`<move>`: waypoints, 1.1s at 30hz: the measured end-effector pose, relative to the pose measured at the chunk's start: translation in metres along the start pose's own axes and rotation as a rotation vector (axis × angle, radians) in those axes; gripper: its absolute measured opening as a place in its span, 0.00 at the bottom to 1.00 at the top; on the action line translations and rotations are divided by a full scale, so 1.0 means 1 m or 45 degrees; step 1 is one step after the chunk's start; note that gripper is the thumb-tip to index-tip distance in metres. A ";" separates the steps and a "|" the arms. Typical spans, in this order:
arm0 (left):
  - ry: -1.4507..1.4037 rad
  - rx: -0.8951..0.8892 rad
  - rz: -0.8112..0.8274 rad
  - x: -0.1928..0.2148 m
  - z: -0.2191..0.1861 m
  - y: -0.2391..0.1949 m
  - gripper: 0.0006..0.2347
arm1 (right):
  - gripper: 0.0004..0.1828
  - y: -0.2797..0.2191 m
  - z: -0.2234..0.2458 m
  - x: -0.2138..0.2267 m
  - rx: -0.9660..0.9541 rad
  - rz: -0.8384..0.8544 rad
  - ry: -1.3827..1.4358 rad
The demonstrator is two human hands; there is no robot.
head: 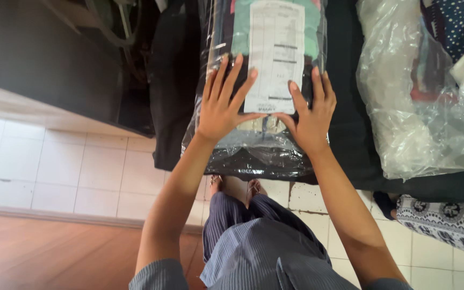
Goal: The person folds a stack of clothes, places them into a clear plastic bag, and seals the bag using a yellow stapler. The person repeatedly smooths the package and staples the edges to secure the contents.
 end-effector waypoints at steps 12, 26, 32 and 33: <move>-0.074 0.092 0.299 0.008 0.005 -0.008 0.47 | 0.67 -0.012 -0.005 0.022 -0.015 0.099 0.289; -0.085 0.316 -0.042 -0.008 0.030 -0.030 0.49 | 0.66 -0.018 -0.008 -0.017 -0.292 -0.040 0.261; -0.549 0.451 0.206 0.012 0.037 -0.024 0.58 | 0.84 -0.013 -0.014 0.000 -0.215 0.113 0.491; -0.747 0.505 0.309 0.021 0.041 -0.028 0.61 | 0.85 -0.015 -0.018 0.005 -0.299 0.140 0.773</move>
Point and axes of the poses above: each hand's wrist, its own y-axis towards the middle knuckle, its own x-axis out of the back of the hand, z = x × y, the point moved 4 cm from there along y, towards the middle knuckle, and after that the axes turned 7 degrees about -y, right-handed, at the moved point
